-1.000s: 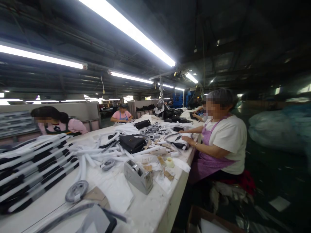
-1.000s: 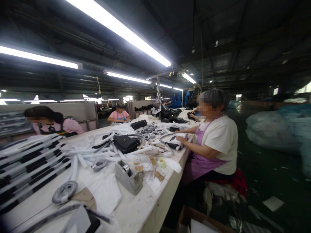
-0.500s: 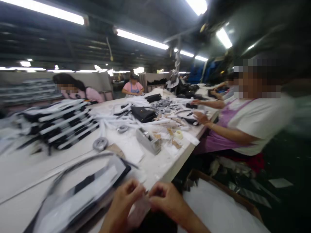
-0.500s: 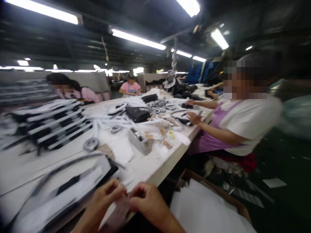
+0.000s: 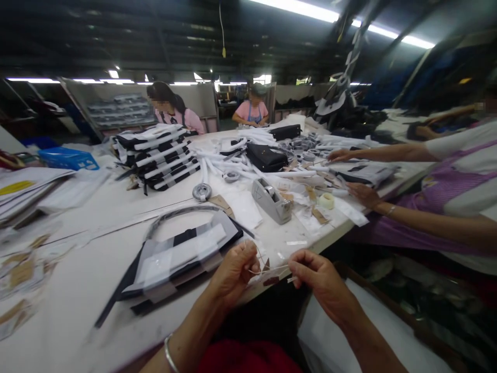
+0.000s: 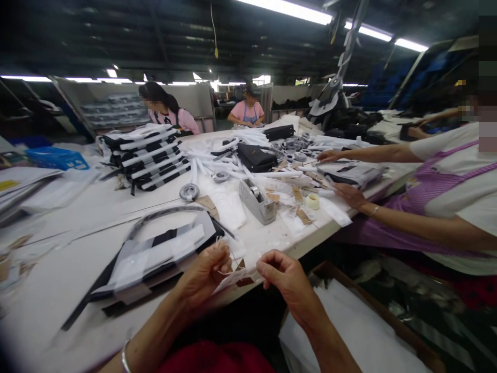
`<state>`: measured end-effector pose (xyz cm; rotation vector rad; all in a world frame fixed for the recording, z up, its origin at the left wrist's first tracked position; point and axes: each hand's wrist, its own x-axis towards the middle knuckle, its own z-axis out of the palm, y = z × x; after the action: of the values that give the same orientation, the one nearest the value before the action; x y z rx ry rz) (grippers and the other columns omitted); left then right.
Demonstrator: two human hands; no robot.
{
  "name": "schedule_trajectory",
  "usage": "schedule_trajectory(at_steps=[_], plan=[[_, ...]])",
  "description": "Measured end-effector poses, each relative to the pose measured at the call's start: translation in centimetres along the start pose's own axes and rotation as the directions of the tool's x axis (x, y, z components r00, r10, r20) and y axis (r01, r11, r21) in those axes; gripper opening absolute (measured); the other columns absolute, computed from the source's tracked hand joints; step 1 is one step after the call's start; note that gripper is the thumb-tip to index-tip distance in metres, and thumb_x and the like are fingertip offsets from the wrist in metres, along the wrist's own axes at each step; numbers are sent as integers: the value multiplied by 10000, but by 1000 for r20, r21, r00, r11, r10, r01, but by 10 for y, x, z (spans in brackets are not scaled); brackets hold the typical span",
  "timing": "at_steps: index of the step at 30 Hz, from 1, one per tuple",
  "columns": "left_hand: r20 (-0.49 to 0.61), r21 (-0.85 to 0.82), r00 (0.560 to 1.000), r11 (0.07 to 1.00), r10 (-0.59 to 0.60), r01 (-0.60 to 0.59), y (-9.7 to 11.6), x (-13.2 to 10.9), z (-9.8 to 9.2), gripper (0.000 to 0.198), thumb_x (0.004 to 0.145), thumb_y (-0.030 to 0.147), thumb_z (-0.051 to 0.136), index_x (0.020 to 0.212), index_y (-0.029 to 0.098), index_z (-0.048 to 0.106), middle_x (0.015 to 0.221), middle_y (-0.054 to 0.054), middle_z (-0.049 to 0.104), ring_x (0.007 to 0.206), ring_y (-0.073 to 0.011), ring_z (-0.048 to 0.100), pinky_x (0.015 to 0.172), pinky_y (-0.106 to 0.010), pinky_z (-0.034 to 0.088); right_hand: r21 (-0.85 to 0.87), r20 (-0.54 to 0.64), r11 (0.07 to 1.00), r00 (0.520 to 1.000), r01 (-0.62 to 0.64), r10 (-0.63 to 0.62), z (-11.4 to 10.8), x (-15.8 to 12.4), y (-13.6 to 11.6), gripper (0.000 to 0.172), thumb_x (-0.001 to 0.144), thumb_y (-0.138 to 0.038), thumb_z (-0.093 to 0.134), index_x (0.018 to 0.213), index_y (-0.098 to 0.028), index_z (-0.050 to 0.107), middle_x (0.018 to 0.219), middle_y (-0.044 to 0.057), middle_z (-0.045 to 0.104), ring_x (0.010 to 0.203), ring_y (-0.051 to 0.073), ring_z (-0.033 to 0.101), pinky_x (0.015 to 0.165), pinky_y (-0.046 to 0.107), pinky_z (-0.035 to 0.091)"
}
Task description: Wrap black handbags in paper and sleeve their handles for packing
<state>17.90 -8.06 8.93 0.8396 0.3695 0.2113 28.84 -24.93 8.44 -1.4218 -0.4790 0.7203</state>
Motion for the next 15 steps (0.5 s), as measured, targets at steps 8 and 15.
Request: schedule_trajectory(at_steps=[8,15], plan=[[34,8,998,999,53,-54,8,0,-3,366,792,441,768,910,123,629,504,85,362,502,-63,426,538,-175,343,-97,-81,995,996,26,-34,-9,1,-14,379,688,-517,793,728,-161,669,597,-28,538,523,87,439,512,227,330],[237,252,966,954,101,-162,7,-3,12,545,913,416,623,1375,157,491,674,-8,621,657,-122,576,731,-260,451,-170,-78,985,996,38,-52,10,1,-29,350,678,-495,777,711,-160,686,572,-31,541,495,78,381,476,225,289]])
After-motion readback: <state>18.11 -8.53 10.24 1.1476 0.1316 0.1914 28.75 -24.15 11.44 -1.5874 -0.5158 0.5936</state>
